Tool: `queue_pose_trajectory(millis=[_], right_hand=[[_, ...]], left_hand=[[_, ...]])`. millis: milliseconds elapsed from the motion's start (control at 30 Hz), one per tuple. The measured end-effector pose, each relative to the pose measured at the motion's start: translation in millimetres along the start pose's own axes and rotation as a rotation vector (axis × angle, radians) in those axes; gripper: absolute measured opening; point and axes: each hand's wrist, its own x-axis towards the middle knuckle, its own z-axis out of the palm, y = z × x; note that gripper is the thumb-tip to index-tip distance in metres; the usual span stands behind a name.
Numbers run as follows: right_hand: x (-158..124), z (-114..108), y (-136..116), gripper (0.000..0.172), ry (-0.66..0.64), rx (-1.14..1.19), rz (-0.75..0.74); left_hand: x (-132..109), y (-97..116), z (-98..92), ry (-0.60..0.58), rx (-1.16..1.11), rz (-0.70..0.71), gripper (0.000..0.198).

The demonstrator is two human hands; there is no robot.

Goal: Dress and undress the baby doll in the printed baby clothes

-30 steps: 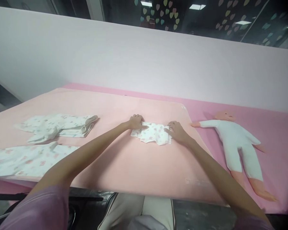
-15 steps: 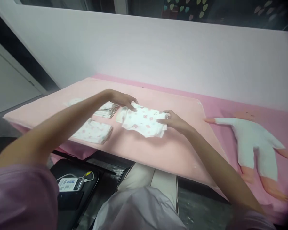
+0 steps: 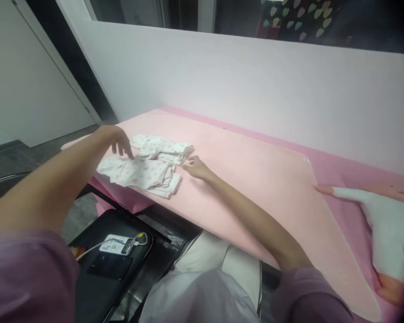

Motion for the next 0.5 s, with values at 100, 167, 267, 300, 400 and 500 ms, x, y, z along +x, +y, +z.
queue_pose_trajectory(millis=[100, 167, 267, 300, 400, 500], right_hand=[[-27.3, -24.5, 20.2, 0.03, 0.069, -0.075, -0.085], [-56.6, -37.4, 34.0, 0.017, 0.072, -0.098, -0.177], [-107.5, -42.7, 53.8, 0.019, 0.004, -0.076, -0.211], [-124.2, -41.0, 59.5, 0.02, -0.024, -0.048, -0.212], [-167.7, -31.9, 71.5, 0.022, -0.069, 0.014, -0.22], [-199.0, -25.7, 74.9, 0.022, -0.073, 0.058, -0.199]], left_hand=[[30.9, -4.3, 11.5, -0.113, -0.014, -0.021, 0.068], [45.8, -1.7, 18.4, -0.078, -0.088, 0.036, 0.067], [58.9, 6.5, 30.6, -0.02, -0.162, 0.05, 0.067], [61.1, 9.4, 35.2, 0.018, -0.178, 0.043, 0.066], [62.4, 15.8, 48.4, 0.106, -0.226, -0.007, 0.065], [57.5, 17.6, 57.8, 0.191, -0.376, 0.021, 0.065]])
